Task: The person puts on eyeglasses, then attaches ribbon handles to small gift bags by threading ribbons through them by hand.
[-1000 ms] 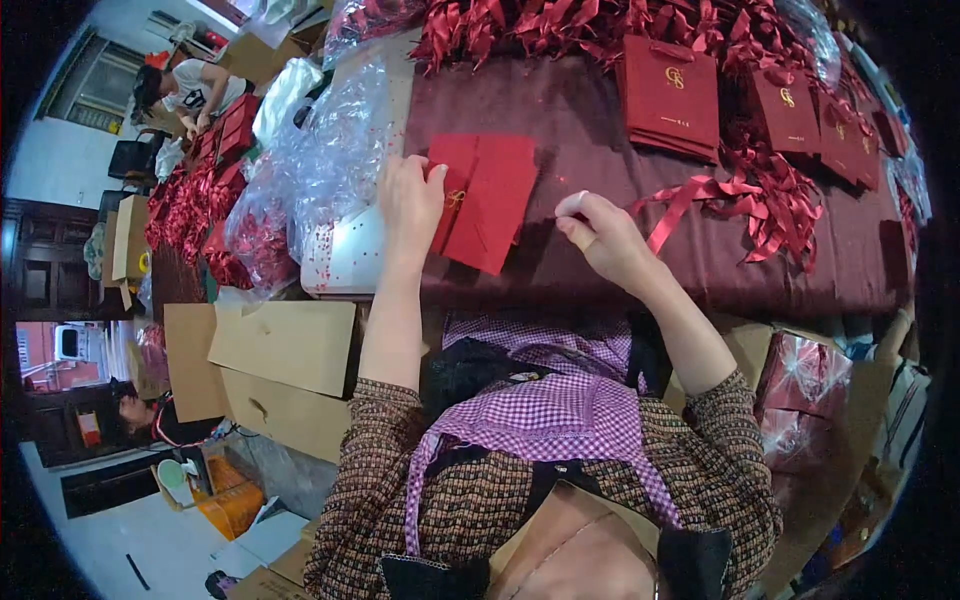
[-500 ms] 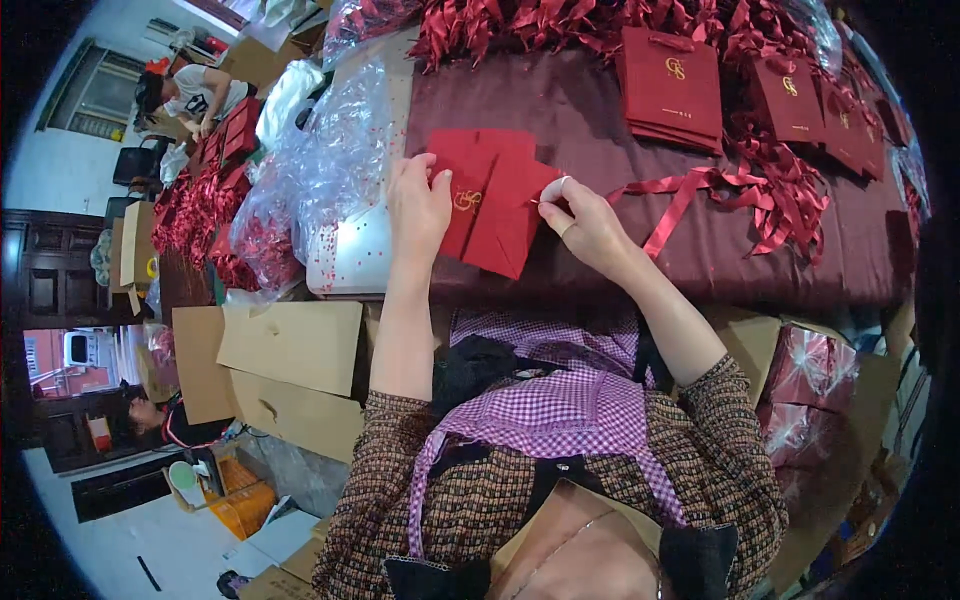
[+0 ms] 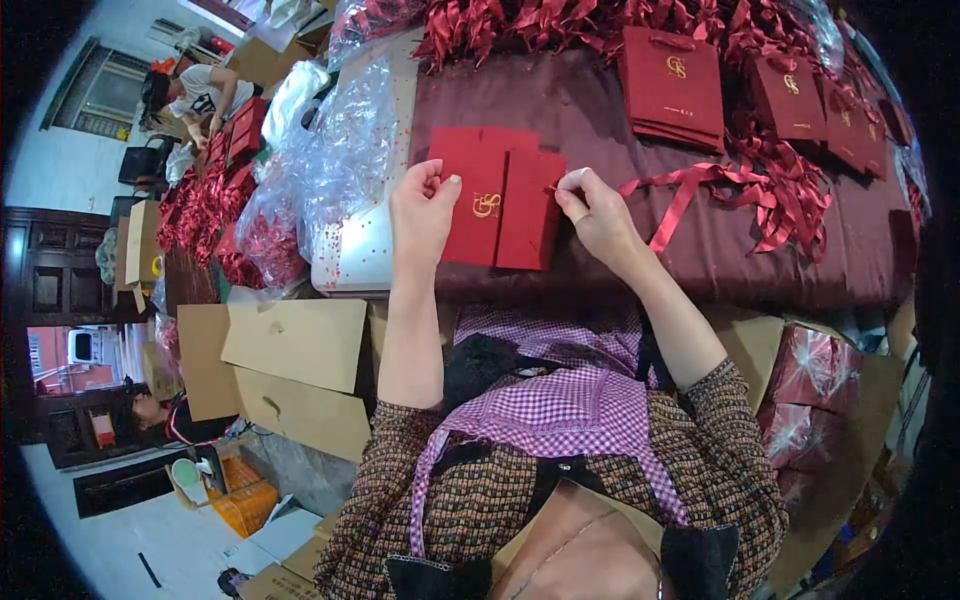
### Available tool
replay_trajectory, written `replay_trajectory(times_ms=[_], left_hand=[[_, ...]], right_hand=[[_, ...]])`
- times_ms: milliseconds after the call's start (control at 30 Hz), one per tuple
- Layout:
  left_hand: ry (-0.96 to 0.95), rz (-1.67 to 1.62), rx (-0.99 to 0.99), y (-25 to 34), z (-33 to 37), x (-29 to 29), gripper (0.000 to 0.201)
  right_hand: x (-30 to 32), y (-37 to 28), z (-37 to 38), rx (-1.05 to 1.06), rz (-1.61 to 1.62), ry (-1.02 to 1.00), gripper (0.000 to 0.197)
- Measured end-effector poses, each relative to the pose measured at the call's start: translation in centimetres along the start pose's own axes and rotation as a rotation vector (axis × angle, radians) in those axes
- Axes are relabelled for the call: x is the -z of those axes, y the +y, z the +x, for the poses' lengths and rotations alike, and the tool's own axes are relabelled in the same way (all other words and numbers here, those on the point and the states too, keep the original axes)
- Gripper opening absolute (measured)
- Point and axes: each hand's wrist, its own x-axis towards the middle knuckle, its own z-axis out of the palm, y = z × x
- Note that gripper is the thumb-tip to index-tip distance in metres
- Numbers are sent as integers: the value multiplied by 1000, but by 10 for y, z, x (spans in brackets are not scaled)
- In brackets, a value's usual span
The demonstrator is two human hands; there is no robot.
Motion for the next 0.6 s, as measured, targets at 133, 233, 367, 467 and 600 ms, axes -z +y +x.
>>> replay_trajectory(times_ms=[133, 233, 367, 467, 600], left_hand=[[25, -90, 22, 2, -5, -2, 31], [48, -103, 10, 7, -8, -5, 29], [59, -70, -35, 19, -14, -12, 25], [47, -63, -59, 28, -22, -17, 23], [25, -68, -100, 42, -29, -21, 22]], right_hand=[[9, -3, 2, 29, -39, 79, 13], [12, -10, 3, -15, 46, 84, 15], [10, -27, 3, 108, 114, 94, 14], [8, -41, 5, 181, 105, 49, 15], [2, -57, 7, 213, 132, 11, 12]])
